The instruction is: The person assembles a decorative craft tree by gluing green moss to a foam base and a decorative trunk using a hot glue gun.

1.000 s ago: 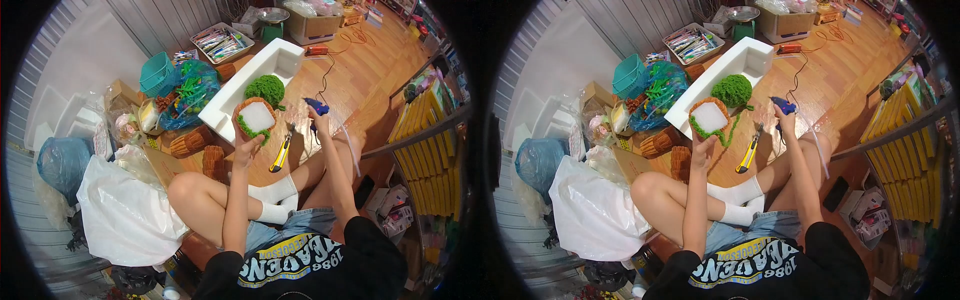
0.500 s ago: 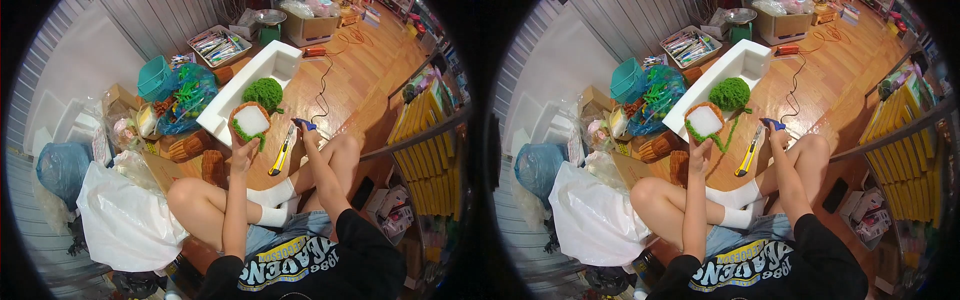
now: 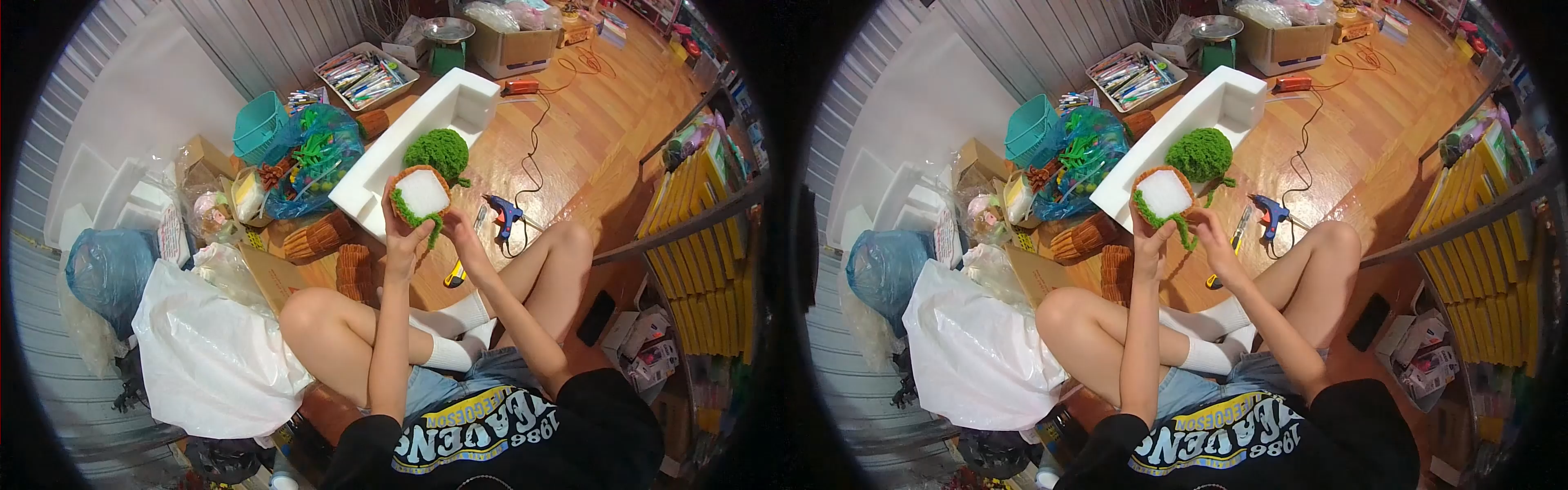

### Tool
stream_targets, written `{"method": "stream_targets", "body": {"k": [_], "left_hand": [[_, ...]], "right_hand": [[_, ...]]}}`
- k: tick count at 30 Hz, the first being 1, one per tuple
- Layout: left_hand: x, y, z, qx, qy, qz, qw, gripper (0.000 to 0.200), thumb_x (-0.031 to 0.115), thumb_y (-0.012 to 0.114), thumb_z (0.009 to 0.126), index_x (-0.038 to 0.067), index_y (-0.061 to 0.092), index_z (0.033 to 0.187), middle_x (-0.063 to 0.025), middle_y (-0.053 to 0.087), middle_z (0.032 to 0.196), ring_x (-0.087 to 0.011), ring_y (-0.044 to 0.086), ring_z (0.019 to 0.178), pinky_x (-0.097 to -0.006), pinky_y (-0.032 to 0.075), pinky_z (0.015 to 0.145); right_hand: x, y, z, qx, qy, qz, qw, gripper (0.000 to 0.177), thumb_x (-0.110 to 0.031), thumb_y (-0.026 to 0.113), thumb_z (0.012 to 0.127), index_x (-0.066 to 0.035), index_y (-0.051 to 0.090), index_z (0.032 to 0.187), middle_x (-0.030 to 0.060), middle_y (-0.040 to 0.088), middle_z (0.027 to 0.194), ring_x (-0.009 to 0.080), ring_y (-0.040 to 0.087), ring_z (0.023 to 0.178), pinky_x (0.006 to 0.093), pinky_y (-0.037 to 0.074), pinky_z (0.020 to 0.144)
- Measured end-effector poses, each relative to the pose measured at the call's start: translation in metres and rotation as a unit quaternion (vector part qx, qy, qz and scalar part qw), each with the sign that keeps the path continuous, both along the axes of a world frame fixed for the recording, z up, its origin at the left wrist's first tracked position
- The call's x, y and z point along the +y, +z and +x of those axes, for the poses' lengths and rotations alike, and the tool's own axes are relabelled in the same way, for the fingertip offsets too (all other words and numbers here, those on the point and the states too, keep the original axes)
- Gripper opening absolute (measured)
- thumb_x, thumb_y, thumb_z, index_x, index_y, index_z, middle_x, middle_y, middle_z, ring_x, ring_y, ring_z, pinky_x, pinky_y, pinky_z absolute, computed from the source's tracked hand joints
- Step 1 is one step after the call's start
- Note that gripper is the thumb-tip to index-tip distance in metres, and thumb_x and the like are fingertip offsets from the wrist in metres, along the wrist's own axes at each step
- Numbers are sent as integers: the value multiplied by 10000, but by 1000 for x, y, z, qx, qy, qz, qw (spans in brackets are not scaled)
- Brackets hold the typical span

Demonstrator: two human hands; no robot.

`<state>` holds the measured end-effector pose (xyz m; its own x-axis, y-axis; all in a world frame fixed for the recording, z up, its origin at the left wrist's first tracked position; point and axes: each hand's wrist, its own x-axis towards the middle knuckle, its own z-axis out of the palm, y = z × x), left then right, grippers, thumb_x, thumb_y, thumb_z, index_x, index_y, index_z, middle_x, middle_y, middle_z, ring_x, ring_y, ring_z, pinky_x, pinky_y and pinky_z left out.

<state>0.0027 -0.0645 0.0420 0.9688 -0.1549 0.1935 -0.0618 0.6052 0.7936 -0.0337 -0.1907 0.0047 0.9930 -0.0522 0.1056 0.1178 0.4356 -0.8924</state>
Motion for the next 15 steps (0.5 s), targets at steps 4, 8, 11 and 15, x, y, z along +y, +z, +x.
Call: {"method": "stream_targets", "body": {"k": [4,8,11,15], "left_hand": [[2,13,-3,-20,3,6,1000,935,-36,695,707,148,164,1454,-95,359,1375,-240,384,1259,-384,336,1050],[0,16,-5,-33,26,17,999,928,-40,677,709,158,160,1452,-99,364,1364,-242,393,1247,-388,332,1048],[0,9,-4,-26,34,7,999,923,-26,679,711,168,157,1447,-98,362,1358,-238,385,1247,-390,319,1051],[2,4,-3,-22,39,2,999,896,-3,685,712,164,175,1429,-98,354,1362,-234,360,1262,-388,297,1059]], "right_hand": [[-2,25,-9,-68,41,-47,996,534,-316,555,920,-34,313,1304,109,462,1159,178,521,1046,299,414,899],[-9,45,-14,-1,103,-19,994,586,-164,648,861,-51,280,1303,80,461,1108,137,545,924,272,469,766],[-10,58,-14,-1,34,-72,997,506,-91,682,817,-47,382,1224,53,492,1042,102,539,842,240,467,715],[-22,66,-8,-72,-2,-238,969,381,-78,689,806,-47,469,1117,33,494,962,95,537,816,237,476,705]]}}
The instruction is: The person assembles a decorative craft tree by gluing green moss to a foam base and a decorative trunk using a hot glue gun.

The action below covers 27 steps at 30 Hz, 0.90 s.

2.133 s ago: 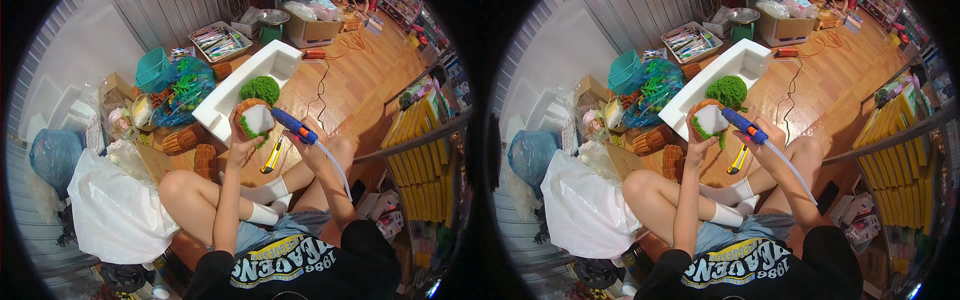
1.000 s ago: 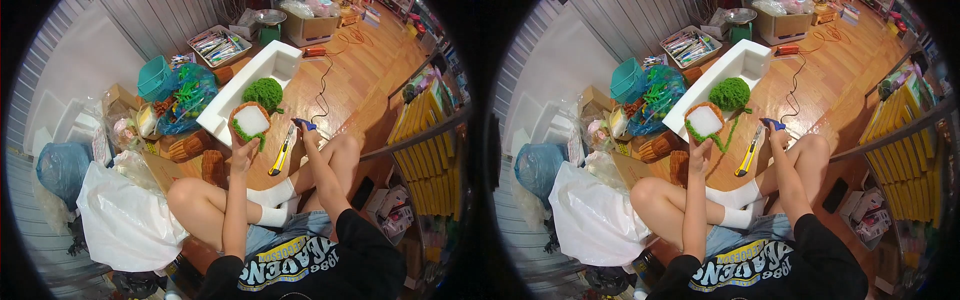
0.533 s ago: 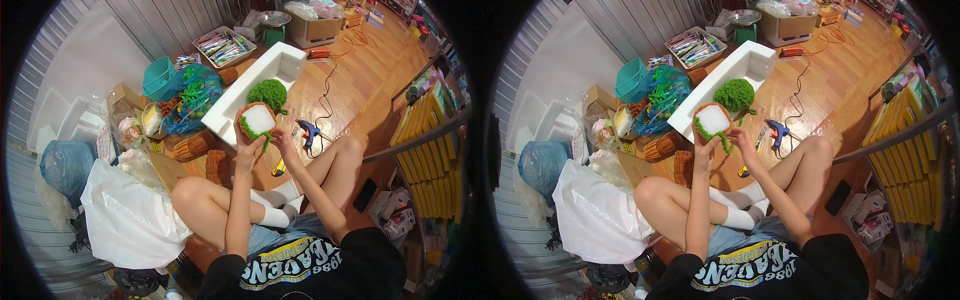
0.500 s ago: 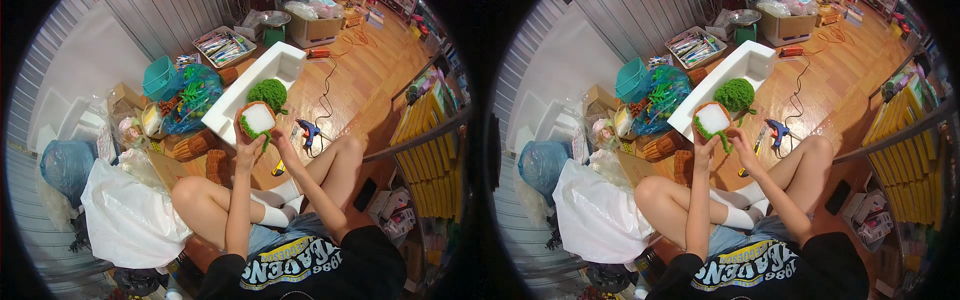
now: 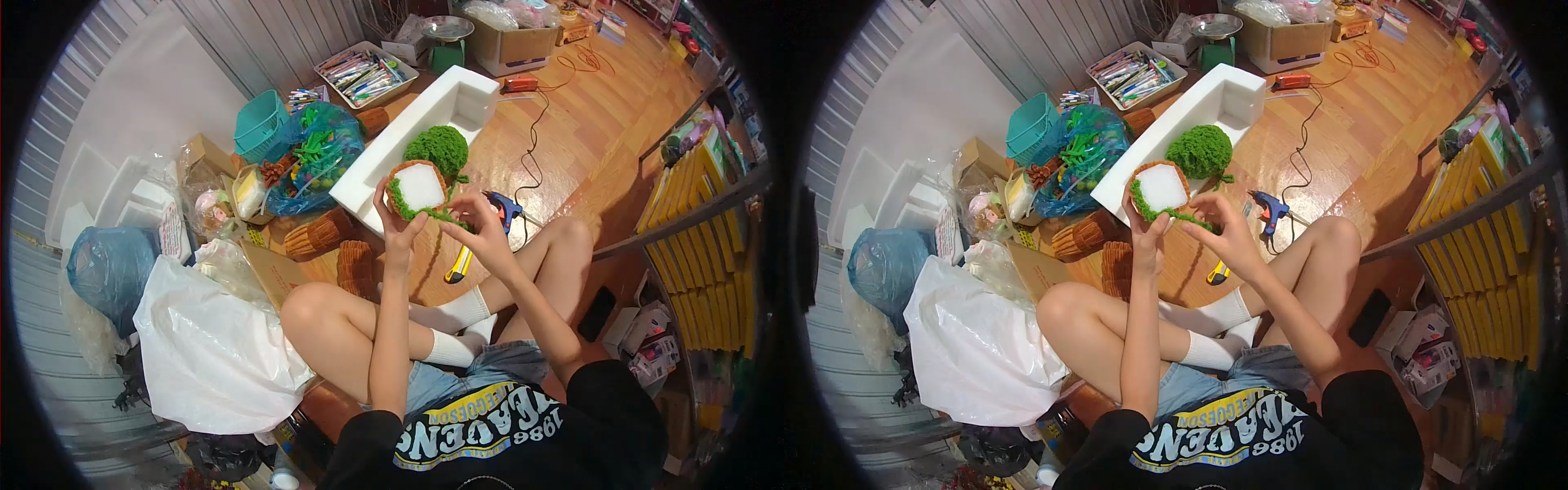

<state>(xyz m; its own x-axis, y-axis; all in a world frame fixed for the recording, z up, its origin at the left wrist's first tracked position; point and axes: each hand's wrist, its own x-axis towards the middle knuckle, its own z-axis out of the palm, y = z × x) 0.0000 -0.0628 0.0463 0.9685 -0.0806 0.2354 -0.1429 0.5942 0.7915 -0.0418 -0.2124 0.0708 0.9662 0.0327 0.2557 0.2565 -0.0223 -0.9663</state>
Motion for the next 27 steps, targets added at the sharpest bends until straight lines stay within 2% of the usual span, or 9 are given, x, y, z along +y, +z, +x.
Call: {"method": "stream_targets", "body": {"k": [2,8,10,14,19,27], "left_hand": [[-1,-1,0,-6,0,6,1000,884,3,685,716,162,180,1424,-97,354,1362,-233,354,1265,-386,289,1062],[0,-4,2,-6,-5,-2,1000,859,19,670,725,154,184,1420,-98,352,1365,-237,354,1267,-389,280,1066],[0,-2,1,5,-9,2,1000,861,26,669,719,150,183,1420,-102,351,1367,-241,351,1272,-390,278,1068],[0,0,0,-5,-12,11,1000,864,31,668,716,149,183,1421,-106,350,1368,-243,351,1274,-391,278,1070],[0,2,1,-11,-22,17,1000,860,20,652,714,157,183,1422,-113,347,1367,-246,357,1273,-390,301,1066],[-1,6,-2,10,-38,-11,999,844,-8,634,719,169,197,1420,-105,342,1370,-242,360,1273,-388,320,1062]], "right_hand": [[-3,13,0,28,-2,-8,1000,308,-81,688,810,-33,505,1053,14,499,906,73,537,792,212,470,695],[-13,17,9,-35,-13,-39,999,256,-79,675,822,-23,520,1018,9,536,875,58,541,778,199,466,646],[-14,18,9,14,-10,-25,1000,238,-77,675,823,-25,523,998,11,549,884,57,541,760,204,452,665],[-15,18,11,-6,-15,-21,1000,244,-85,683,811,-8,522,976,35,568,897,88,562,820,230,465,688],[-17,19,14,8,-30,-66,997,240,-81,686,807,-6,513,956,32,576,851,83,568,786,232,468,686],[-15,15,17,-15,-42,-80,996,243,-80,689,806,-4,513,955,26,570,830,75,551,750,226,455,664]]}}
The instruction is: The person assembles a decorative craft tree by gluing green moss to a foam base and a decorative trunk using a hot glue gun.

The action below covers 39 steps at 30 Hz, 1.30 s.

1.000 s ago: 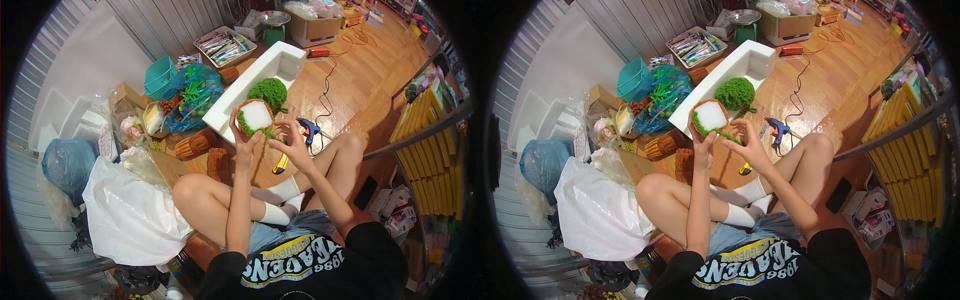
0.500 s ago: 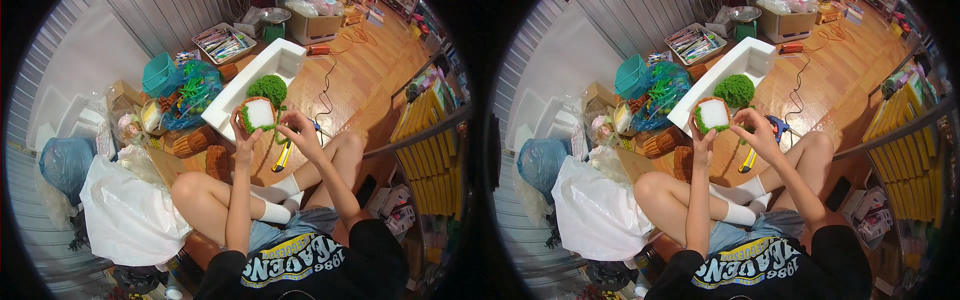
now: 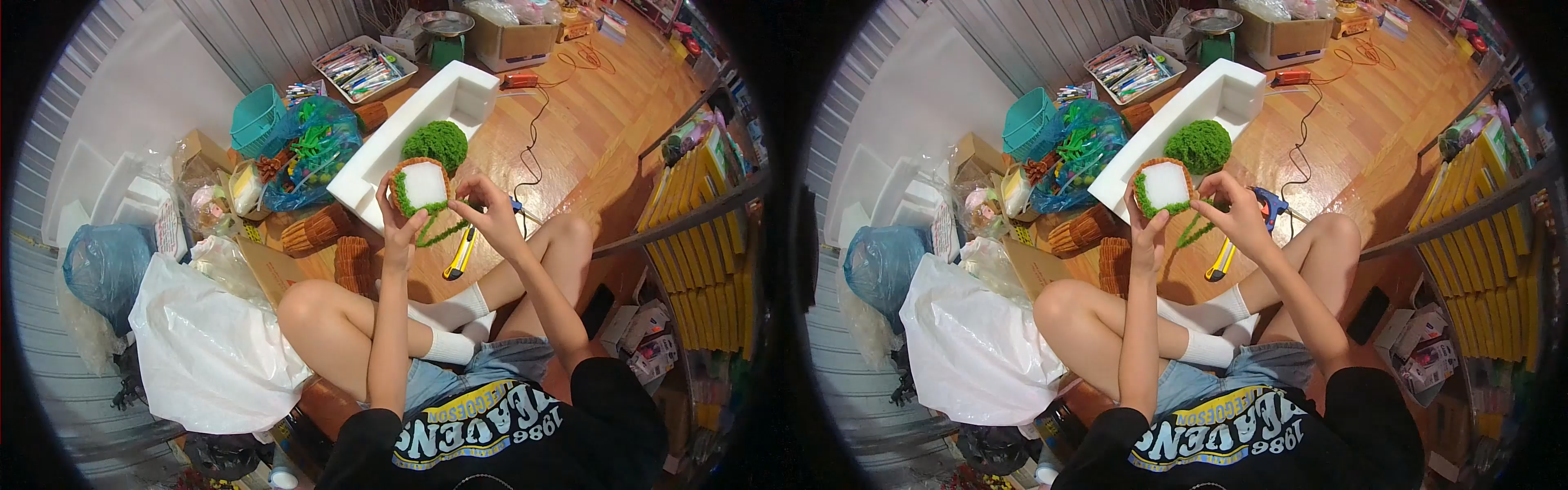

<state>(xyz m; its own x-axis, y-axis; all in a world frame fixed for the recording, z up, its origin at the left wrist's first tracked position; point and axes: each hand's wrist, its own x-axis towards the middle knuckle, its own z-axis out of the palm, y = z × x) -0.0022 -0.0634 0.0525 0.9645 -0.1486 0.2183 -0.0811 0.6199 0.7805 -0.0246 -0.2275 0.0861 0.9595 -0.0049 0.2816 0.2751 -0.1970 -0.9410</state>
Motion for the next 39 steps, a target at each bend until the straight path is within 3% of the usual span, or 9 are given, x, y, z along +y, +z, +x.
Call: {"method": "stream_targets", "body": {"k": [20,23,26,28,29,32,34,37,39], "left_hand": [[-5,-20,5,23,-9,11,1000,799,44,663,737,121,227,1403,-97,375,1335,-233,388,1251,-378,331,1055],[-2,-15,4,46,-17,4,999,789,35,658,741,120,233,1401,-96,396,1315,-229,409,1232,-375,342,1047],[0,-15,4,65,-24,10,998,768,32,651,745,111,251,1396,-98,412,1302,-226,428,1213,-374,348,1041],[0,-17,6,44,-29,16,998,742,36,644,758,93,266,1393,-100,417,1301,-222,435,1206,-371,356,1033],[0,-19,5,44,-29,15,998,742,36,644,758,93,266,1393,-100,417,1301,-222,435,1206,-371,356,1033],[-3,-14,5,58,-63,-9,996,739,44,654,760,80,276,1394,-106,412,1308,-218,428,1211,-366,357,1029],[-4,-17,7,18,-66,18,997,783,48,675,755,78,243,1407,-112,396,1321,-218,423,1216,-362,358,1025],[-10,-13,2,-5,-5,47,999,804,56,688,749,82,223,1404,-110,383,1329,-221,412,1223,-368,355,1027],[-11,-9,1,-7,-2,46,999,796,59,685,753,89,221,1399,-107,377,1328,-225,409,1226,-369,357,1025]], "right_hand": [[8,-5,7,-8,13,15,1000,415,-156,765,738,-22,484,1012,17,547,807,72,507,710,215,414,634],[5,-6,8,-1,46,3,999,499,-179,789,715,-29,460,1057,30,535,898,56,484,692,201,399,619],[4,6,3,64,40,-14,997,665,-196,814,672,-35,422,1185,84,513,1054,131,545,793,247,446,714],[3,6,8,-79,-3,-131,988,818,-108,824,638,-90,368,1317,51,477,1123,84,414,637,229,390,575],[2,7,10,-78,-3,-131,988,818,-108,824,638,-90,368,1317,51,477,1123,84,414,637,229,390,575],[-2,7,15,-75,41,-168,982,901,-105,822,629,-87,321,1378,108,473,1230,137,524,763,260,452,663],[-1,2,18,-93,53,-184,977,865,-110,820,622,-80,353,1349,139,443,1311,234,558,1004,317,474,817],[2,-1,12,-51,18,-166,985,825,-112,817,617,-75,381,1317,150,458,1281,299,483,1177,362,440,926],[8,1,9,-59,-4,-163,985,798,-117,806,613,-70,384,1288,159,492,1234,317,498,1150,376,437,922]]}}
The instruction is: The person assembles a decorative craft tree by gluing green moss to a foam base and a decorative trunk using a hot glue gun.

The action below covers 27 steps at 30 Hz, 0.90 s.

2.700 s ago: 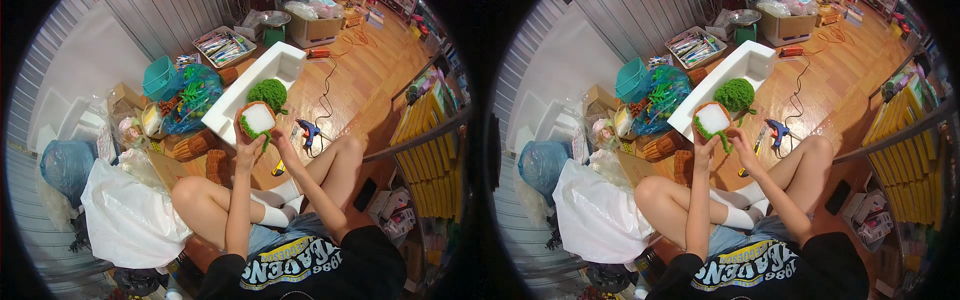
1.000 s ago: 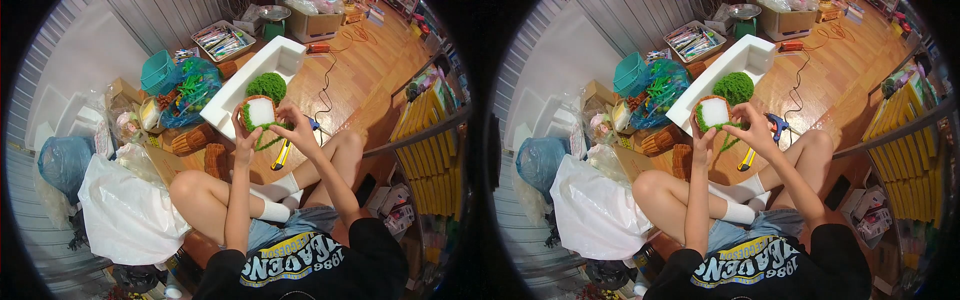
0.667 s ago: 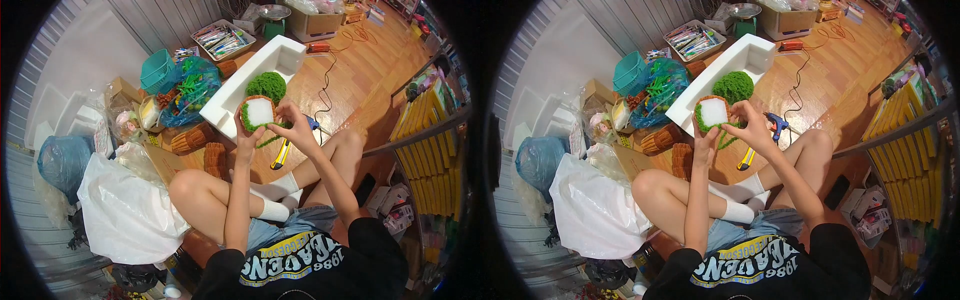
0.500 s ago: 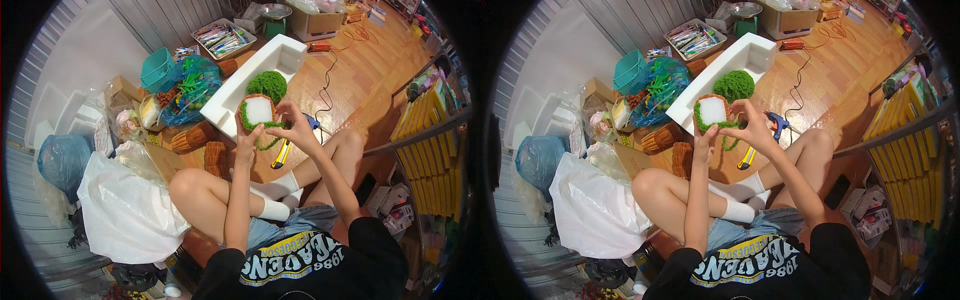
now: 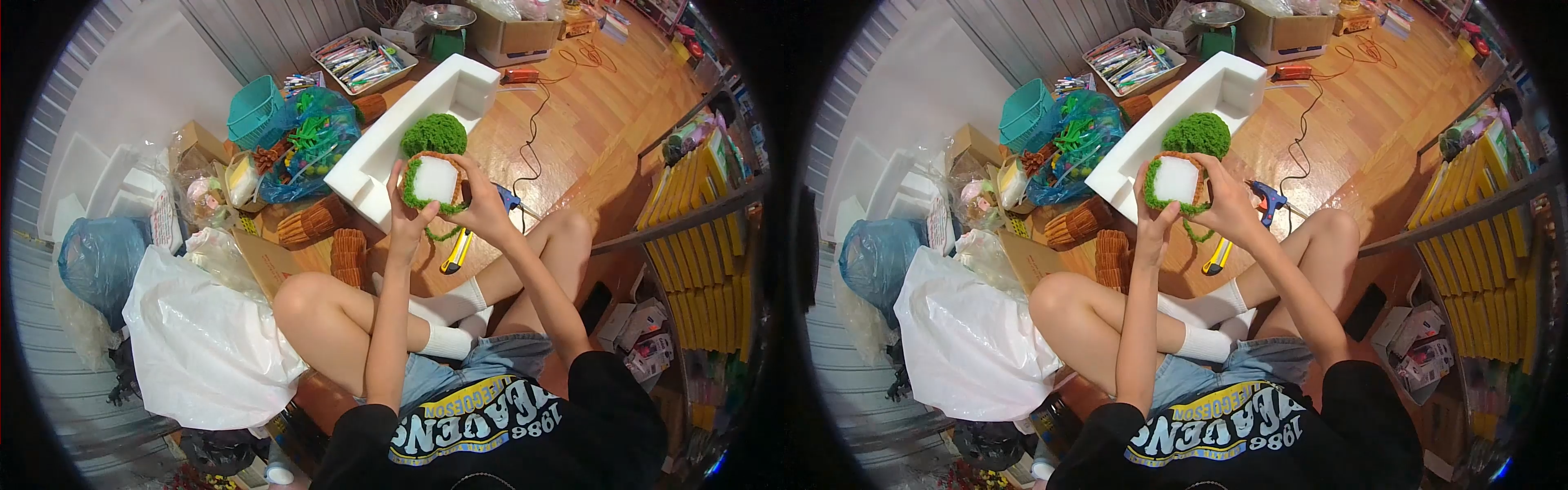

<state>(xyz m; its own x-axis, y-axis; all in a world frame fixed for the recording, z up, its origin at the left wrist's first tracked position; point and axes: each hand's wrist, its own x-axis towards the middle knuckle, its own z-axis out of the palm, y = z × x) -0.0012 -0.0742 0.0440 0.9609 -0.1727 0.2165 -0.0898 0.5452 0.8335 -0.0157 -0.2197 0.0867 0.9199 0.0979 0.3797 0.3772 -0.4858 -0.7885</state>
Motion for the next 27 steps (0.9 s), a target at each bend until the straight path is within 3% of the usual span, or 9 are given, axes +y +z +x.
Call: {"method": "stream_targets", "body": {"k": [5,8,10,13,16,20,22,23,27], "left_hand": [[3,-12,5,2,3,-4,1000,754,60,672,764,112,235,1377,-104,362,1321,-235,403,1227,-376,363,1020],[2,-13,3,16,-4,-26,1000,718,95,660,793,127,236,1372,-108,346,1327,-233,408,1219,-369,417,976],[0,-7,0,90,-28,-78,992,683,150,646,826,134,231,1368,-111,346,1326,-229,415,1210,-357,472,916],[-9,-8,-3,77,-2,-72,994,648,198,629,853,139,235,1364,-113,347,1328,-227,424,1201,-346,503,870],[-7,-10,-2,58,-2,-51,997,614,209,591,873,131,232,1365,-87,416,1284,-207,459,1183,-352,461,912],[-3,-14,-1,67,-10,-77,995,555,213,577,888,131,265,1340,-81,427,1268,-191,467,1166,-352,448,918],[-2,-14,2,115,-60,-211,969,558,234,589,886,109,263,1322,-92,413,1256,-196,462,1149,-325,501,844],[-3,-14,3,115,-60,-212,969,558,234,589,886,109,263,1322,-92,413,1256,-196,462,1149,-325,501,844],[-5,-16,3,81,7,-25,996,506,300,531,917,118,291,1323,-74,428,1258,-159,482,1120,-299,492,843]], "right_hand": [[10,-7,0,-60,-56,-8,997,766,-130,801,601,-62,392,1244,170,541,1141,347,533,1085,388,449,888],[14,-18,2,-8,-73,64,995,763,-128,800,599,-59,394,1242,176,534,1127,348,544,1056,387,460,860],[19,-23,4,-48,-104,77,990,749,-126,797,604,-46,397,1232,172,525,1126,340,557,1029,383,469,834],[28,-25,6,-80,-109,122,983,745,-117,798,603,-33,395,1224,167,517,1126,330,568,1011,374,474,819],[32,-25,5,-134,-152,66,977,765,-119,808,598,-29,381,1227,163,509,1133,329,588,980,373,483,798],[37,-24,2,-85,-155,90,980,779,-113,808,600,-30,365,1235,165,497,1138,325,579,996,371,482,805],[39,-22,2,-75,-169,120,975,780,-112,809,603,-28,359,1235,166,490,1138,323,563,1020,368,475,820],[38,-22,1,-75,-170,120,975,780,-112,809,603,-28,359,1235,166,490,1138,323,563,1020,368,475,820],[35,-28,1,-119,-179,25,976,803,-157,828,619,-26,347,1248,183,488,1162,314,561,1045,360,491,835]]}}
